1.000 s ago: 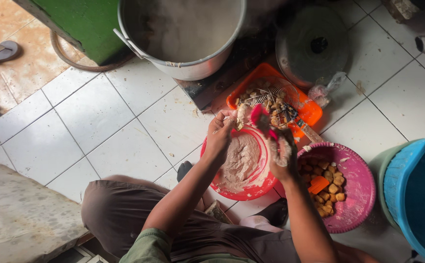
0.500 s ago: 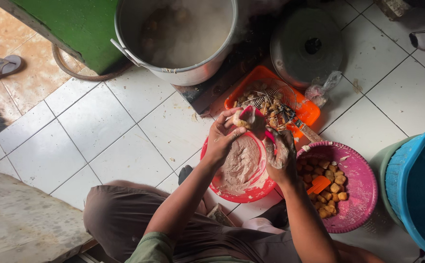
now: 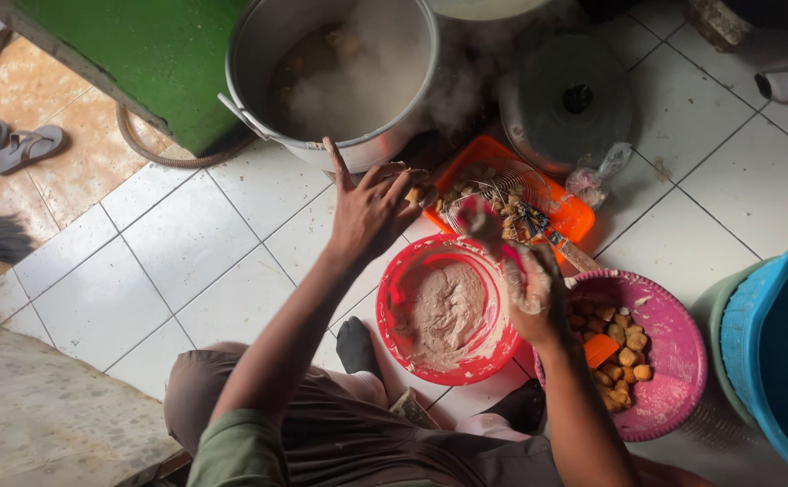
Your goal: The person scoops a dough-like mixture from a red bucket and coats small brown balls before dropping them into a pot of boiling water. They also use a strainer to remove cooked balls from the pot and place them into a blue basket.
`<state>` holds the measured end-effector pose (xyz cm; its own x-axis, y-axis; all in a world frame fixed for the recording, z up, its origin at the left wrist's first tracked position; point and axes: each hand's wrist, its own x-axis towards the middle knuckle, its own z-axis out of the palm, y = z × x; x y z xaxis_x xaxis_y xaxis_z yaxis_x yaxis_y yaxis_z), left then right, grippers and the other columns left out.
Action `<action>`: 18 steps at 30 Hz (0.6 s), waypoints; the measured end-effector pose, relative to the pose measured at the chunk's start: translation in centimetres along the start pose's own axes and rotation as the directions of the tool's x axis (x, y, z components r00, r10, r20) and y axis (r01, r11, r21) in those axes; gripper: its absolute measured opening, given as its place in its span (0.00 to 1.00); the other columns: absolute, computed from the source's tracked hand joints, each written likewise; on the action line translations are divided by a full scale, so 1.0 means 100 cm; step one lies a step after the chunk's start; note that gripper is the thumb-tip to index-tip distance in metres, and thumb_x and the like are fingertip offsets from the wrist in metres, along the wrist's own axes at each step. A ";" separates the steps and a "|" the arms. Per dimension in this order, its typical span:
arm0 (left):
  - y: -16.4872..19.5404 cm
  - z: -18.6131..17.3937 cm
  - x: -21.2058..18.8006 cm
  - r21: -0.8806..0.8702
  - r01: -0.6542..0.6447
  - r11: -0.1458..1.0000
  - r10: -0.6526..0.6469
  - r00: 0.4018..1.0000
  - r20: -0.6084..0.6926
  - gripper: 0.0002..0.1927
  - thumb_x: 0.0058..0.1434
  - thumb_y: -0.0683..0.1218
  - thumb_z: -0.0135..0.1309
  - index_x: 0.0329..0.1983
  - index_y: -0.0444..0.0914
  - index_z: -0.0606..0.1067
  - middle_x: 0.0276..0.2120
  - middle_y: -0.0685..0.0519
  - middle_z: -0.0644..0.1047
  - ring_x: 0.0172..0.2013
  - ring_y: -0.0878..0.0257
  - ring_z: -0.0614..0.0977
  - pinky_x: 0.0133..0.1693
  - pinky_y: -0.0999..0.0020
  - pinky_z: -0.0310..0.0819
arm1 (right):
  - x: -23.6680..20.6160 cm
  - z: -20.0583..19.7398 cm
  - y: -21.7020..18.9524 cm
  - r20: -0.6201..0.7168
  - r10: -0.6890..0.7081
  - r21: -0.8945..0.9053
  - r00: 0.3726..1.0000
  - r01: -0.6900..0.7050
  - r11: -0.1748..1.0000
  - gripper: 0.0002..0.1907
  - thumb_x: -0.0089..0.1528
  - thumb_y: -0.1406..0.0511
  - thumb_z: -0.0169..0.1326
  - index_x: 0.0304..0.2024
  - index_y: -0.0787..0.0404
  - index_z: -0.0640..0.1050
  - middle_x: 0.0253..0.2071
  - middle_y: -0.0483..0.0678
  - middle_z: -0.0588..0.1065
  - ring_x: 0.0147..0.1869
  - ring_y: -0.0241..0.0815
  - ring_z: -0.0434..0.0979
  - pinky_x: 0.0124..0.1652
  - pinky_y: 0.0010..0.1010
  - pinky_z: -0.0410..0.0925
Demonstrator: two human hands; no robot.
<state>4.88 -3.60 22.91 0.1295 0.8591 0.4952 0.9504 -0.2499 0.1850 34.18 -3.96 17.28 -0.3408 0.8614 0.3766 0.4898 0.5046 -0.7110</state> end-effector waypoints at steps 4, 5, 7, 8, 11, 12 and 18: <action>0.016 -0.018 0.010 0.171 -0.185 0.968 0.171 0.981 0.091 0.21 0.61 0.58 0.59 0.55 0.48 0.80 0.49 0.55 0.82 0.60 0.63 0.77 0.66 0.18 0.23 | -0.008 -0.003 -0.028 0.055 -0.061 0.011 0.997 0.061 0.998 0.16 0.69 0.69 0.50 0.59 0.63 0.76 0.42 0.58 0.71 0.45 0.52 0.75 0.44 0.42 0.72; 0.022 -0.020 0.010 0.172 -0.213 0.962 0.200 0.976 0.090 0.22 0.59 0.59 0.59 0.55 0.49 0.81 0.50 0.55 0.82 0.59 0.63 0.77 0.66 0.19 0.23 | -0.009 -0.004 -0.029 0.012 -0.113 0.037 0.993 0.113 0.993 0.17 0.68 0.70 0.50 0.59 0.64 0.75 0.45 0.58 0.71 0.48 0.53 0.75 0.46 0.42 0.71; 0.030 -0.024 0.010 0.058 -0.163 0.985 0.162 0.986 0.033 0.16 0.62 0.56 0.60 0.51 0.49 0.81 0.48 0.56 0.83 0.58 0.64 0.78 0.64 0.18 0.22 | -0.009 -0.004 -0.026 -0.073 -0.218 0.085 0.973 0.224 0.971 0.17 0.67 0.70 0.50 0.60 0.65 0.73 0.51 0.59 0.72 0.54 0.56 0.75 0.51 0.43 0.71; 0.033 -0.025 0.009 0.000 -0.137 0.991 0.137 0.990 0.008 0.13 0.64 0.55 0.61 0.49 0.49 0.82 0.47 0.57 0.83 0.57 0.64 0.79 0.64 0.17 0.22 | -0.008 -0.004 -0.021 -0.047 -0.244 0.005 0.969 0.244 0.970 0.16 0.68 0.71 0.48 0.58 0.64 0.74 0.51 0.58 0.73 0.54 0.53 0.75 0.50 0.40 0.71; 0.041 -0.022 0.006 -0.247 -0.016 0.969 0.004 0.999 -0.049 0.17 0.52 0.55 0.67 0.42 0.47 0.83 0.45 0.56 0.83 0.52 0.63 0.80 0.66 0.24 0.23 | -0.006 -0.001 -0.002 0.055 -0.225 0.091 0.973 0.220 0.971 0.15 0.71 0.69 0.43 0.56 0.62 0.77 0.51 0.55 0.76 0.55 0.49 0.75 0.54 0.36 0.68; 0.042 -0.020 0.004 -0.305 -0.001 0.952 -0.018 0.998 -0.058 0.17 0.51 0.53 0.67 0.43 0.44 0.82 0.45 0.55 0.83 0.52 0.62 0.81 0.67 0.26 0.26 | -0.008 -0.001 0.003 0.111 -0.169 0.324 0.979 0.125 0.938 0.16 0.73 0.66 0.42 0.57 0.64 0.77 0.52 0.55 0.77 0.57 0.48 0.75 0.58 0.38 0.64; 0.031 0.012 -0.006 -0.886 0.281 0.370 -0.334 0.930 0.155 0.15 0.60 0.47 0.64 0.49 0.39 0.78 0.47 0.52 0.82 0.50 0.64 0.83 0.59 0.57 0.72 | -0.016 0.025 0.017 0.395 0.185 0.586 0.900 -0.402 0.704 0.20 0.72 0.58 0.42 0.52 0.62 0.80 0.41 0.42 0.76 0.41 0.33 0.66 0.40 0.29 0.62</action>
<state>8.07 -4.39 22.19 -0.1533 0.9515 0.2669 0.1372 -0.2470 0.9593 33.54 -4.61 13.96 -0.5325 0.8460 -0.0273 0.0113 -0.0251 -0.9996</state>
